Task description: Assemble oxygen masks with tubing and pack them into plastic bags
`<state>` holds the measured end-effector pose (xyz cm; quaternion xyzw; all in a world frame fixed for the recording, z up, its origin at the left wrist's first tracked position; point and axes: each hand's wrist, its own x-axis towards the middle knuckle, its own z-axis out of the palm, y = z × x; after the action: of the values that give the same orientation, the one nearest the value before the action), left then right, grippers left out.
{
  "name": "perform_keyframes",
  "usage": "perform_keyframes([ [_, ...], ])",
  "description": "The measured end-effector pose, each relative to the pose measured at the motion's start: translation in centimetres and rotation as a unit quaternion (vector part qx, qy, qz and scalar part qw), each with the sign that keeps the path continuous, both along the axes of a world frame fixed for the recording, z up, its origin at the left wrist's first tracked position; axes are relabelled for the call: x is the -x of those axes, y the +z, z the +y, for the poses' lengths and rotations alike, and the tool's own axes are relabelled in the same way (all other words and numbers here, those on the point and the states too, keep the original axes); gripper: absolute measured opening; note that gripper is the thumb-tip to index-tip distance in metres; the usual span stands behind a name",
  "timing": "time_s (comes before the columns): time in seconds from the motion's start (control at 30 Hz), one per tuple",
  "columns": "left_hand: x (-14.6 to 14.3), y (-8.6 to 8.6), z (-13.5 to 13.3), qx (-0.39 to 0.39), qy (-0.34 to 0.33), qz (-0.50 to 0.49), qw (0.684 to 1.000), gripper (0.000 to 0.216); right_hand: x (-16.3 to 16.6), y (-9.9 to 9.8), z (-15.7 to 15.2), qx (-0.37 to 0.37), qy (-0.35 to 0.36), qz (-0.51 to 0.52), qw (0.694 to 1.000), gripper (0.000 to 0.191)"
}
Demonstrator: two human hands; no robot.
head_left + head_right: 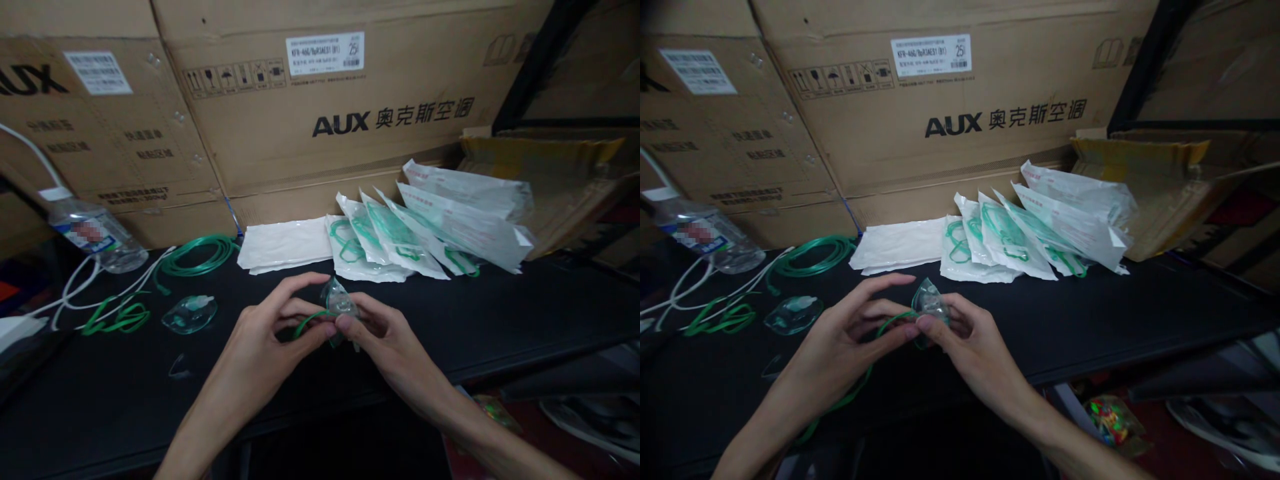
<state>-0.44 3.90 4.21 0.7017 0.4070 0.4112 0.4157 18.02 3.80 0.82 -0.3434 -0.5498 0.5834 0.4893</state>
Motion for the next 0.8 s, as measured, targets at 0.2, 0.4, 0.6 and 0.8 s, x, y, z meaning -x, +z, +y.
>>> perform_keyframes([
  [0.2,0.3,-0.1,0.2,-0.013,0.001,0.042,0.999,0.021,0.5,-1.3,-0.8,-0.113,-0.160,0.033,0.980,0.047],
  [0.4,0.1,-0.2,0.1,-0.023,-0.004,0.088,0.996,0.026,0.1,-1.5,-1.3,-0.217,-0.175,-0.094,0.956,0.014],
  [0.6,-0.3,0.1,-0.3,-0.010,-0.013,0.092,0.996,0.025,0.1,-1.2,-1.0,-0.213,-0.175,-0.103,0.956,0.011],
  [0.8,-0.4,0.1,-0.3,-0.004,-0.014,0.080,0.997,0.022,0.0,-1.2,-1.0,-0.225,-0.176,-0.114,0.951,0.012],
])
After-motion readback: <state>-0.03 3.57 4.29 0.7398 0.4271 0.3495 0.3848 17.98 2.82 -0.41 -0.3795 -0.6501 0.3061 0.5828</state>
